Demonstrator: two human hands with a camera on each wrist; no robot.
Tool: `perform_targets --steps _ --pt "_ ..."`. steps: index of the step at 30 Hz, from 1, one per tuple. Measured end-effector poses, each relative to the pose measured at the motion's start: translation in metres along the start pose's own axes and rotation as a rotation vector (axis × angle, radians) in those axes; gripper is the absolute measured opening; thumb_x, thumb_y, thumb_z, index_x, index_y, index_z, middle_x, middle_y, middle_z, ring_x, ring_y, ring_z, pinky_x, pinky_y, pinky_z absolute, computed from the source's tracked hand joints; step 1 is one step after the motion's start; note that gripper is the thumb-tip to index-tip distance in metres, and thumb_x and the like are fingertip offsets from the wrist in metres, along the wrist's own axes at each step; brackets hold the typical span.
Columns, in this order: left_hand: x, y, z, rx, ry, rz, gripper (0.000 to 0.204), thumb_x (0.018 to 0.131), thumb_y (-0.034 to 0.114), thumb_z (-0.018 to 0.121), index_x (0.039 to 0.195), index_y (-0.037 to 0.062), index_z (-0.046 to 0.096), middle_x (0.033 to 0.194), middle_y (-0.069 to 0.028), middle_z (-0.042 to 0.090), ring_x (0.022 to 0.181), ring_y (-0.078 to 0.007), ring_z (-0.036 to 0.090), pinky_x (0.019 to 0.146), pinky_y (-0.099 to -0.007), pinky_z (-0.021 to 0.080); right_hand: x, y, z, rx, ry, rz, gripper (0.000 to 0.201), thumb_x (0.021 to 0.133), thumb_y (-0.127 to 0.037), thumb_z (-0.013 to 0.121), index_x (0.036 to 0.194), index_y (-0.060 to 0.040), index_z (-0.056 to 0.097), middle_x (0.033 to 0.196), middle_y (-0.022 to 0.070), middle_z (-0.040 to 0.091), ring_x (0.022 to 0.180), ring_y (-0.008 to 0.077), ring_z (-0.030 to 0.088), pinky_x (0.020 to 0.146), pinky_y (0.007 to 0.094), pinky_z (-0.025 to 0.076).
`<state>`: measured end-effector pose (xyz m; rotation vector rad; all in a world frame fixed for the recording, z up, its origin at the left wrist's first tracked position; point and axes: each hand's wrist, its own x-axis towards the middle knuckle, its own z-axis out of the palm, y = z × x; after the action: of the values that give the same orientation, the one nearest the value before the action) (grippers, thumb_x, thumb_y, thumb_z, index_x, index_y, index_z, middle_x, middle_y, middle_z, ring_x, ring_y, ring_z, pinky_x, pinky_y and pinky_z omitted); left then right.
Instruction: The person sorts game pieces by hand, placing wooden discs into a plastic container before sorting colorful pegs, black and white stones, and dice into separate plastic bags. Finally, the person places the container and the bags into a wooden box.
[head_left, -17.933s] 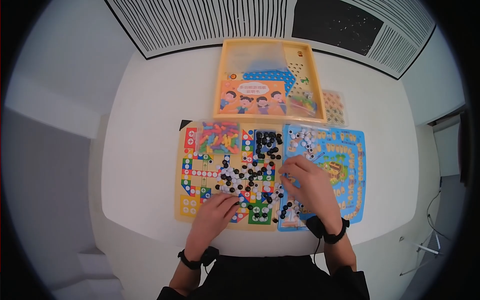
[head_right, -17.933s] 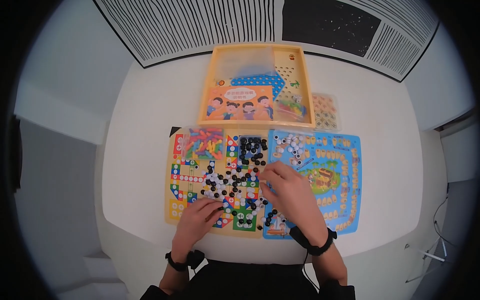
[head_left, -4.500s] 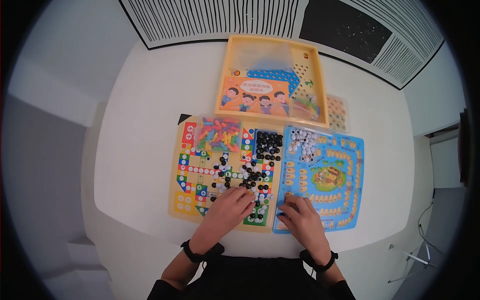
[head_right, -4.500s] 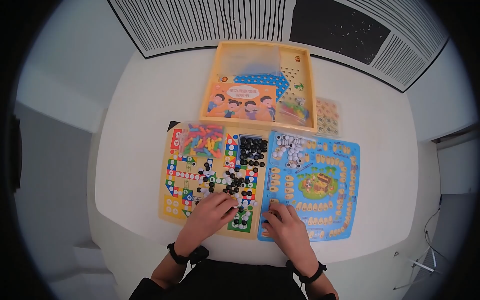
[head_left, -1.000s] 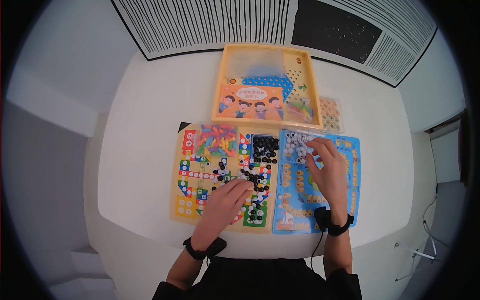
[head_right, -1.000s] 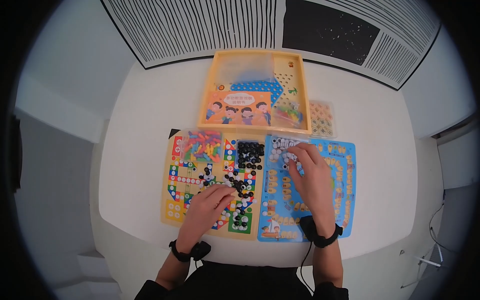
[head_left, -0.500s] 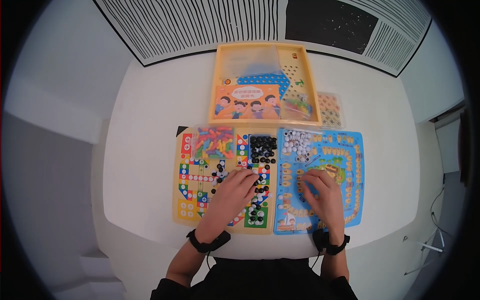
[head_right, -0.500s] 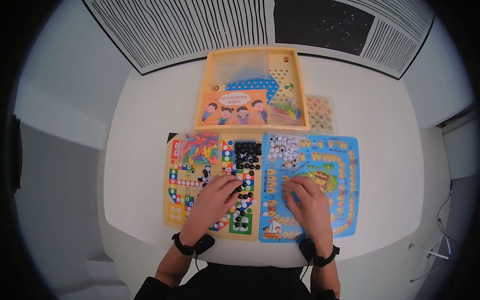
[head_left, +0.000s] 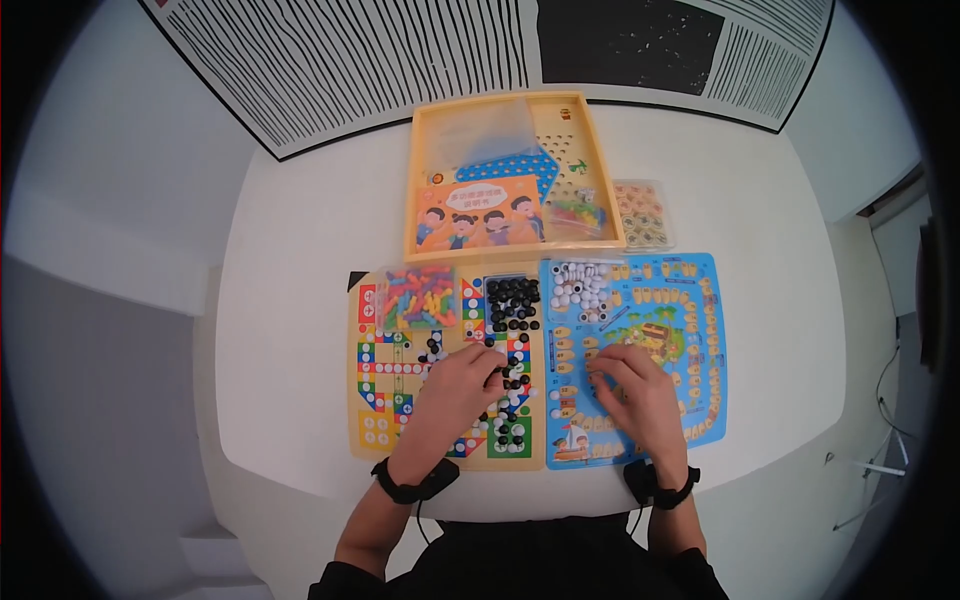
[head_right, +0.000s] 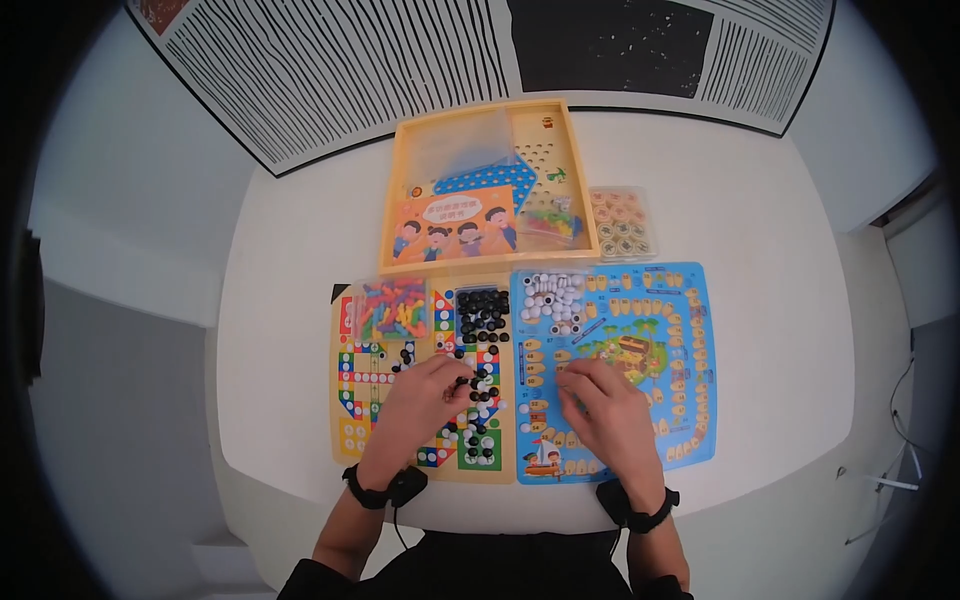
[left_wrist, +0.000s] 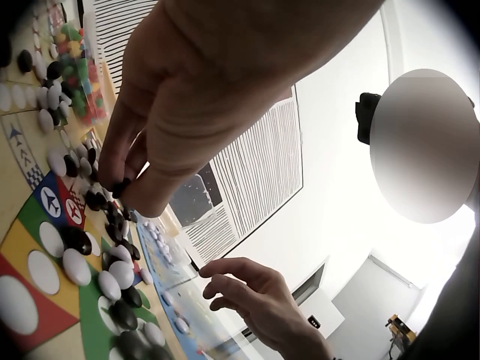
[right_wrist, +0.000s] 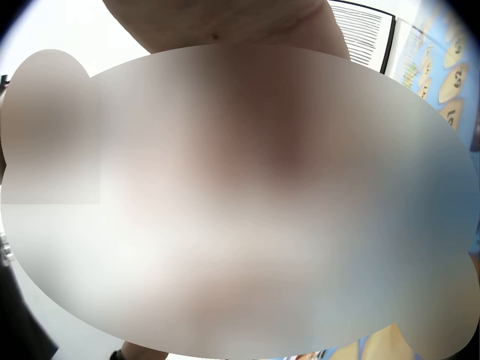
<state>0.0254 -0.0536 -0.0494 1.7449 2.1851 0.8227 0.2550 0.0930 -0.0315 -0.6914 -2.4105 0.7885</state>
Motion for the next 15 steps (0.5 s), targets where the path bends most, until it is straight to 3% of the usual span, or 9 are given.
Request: perform_targets --steps 3,5,8,11,15 --pt "0.015 0.007 -0.018 -0.093 0.014 -0.089 0.018 0.083 0.001 0.077 0.099 0.0023 0.07 0.095 -0.0087 0.072 0.079 -0.0254 0.075 0.071 -0.0359 0.062 -0.003 -0.002 0.001 0.014 -0.016 0.016 0.021 0.084 -0.001 0.077 0.104 -0.006 0.073 0.109 0.0075 0.07 0.09 0.0291 0.072 0.074 0.0388 0.06" --pt "0.034 0.007 -0.031 -0.095 0.185 -0.02 0.019 0.085 0.003 0.078 0.103 0.0031 0.072 0.097 -0.008 0.073 0.077 -0.021 0.076 0.07 -0.0314 0.063 -0.005 -0.004 0.003 0.025 -0.039 0.024 0.021 0.084 -0.001 0.077 0.104 -0.006 0.072 0.109 0.0075 0.07 0.091 0.0292 0.072 0.076 0.0392 0.06" --pt "0.059 0.0 -0.039 -0.146 0.277 0.007 0.021 0.087 0.007 0.08 0.107 0.0041 0.073 0.103 -0.0088 0.074 0.084 -0.0192 0.075 0.073 -0.0293 0.062 -0.008 -0.006 0.01 0.014 -0.069 -0.003 0.021 0.084 -0.003 0.078 0.104 -0.0066 0.073 0.108 0.0074 0.07 0.093 0.0288 0.071 0.078 0.0393 0.06" --pt "0.06 -0.002 -0.045 -0.063 0.273 -0.092 0.022 0.089 0.009 0.079 0.11 0.0049 0.074 0.109 -0.0093 0.074 0.095 -0.0217 0.074 0.083 -0.0334 0.061 -0.005 -0.014 0.017 0.014 -0.119 -0.036 0.022 0.084 -0.005 0.078 0.105 -0.0065 0.073 0.108 0.0072 0.069 0.096 0.0281 0.07 0.08 0.0384 0.06" --pt "0.027 -0.01 -0.045 -0.007 0.231 -0.064 0.025 0.091 0.011 0.077 0.115 0.0072 0.073 0.112 -0.0112 0.071 0.104 -0.0288 0.069 0.087 -0.0391 0.057 0.006 -0.028 0.028 0.034 -0.143 -0.099 0.022 0.084 -0.004 0.078 0.106 -0.0053 0.073 0.109 0.0075 0.069 0.097 0.0279 0.068 0.082 0.0384 0.059"
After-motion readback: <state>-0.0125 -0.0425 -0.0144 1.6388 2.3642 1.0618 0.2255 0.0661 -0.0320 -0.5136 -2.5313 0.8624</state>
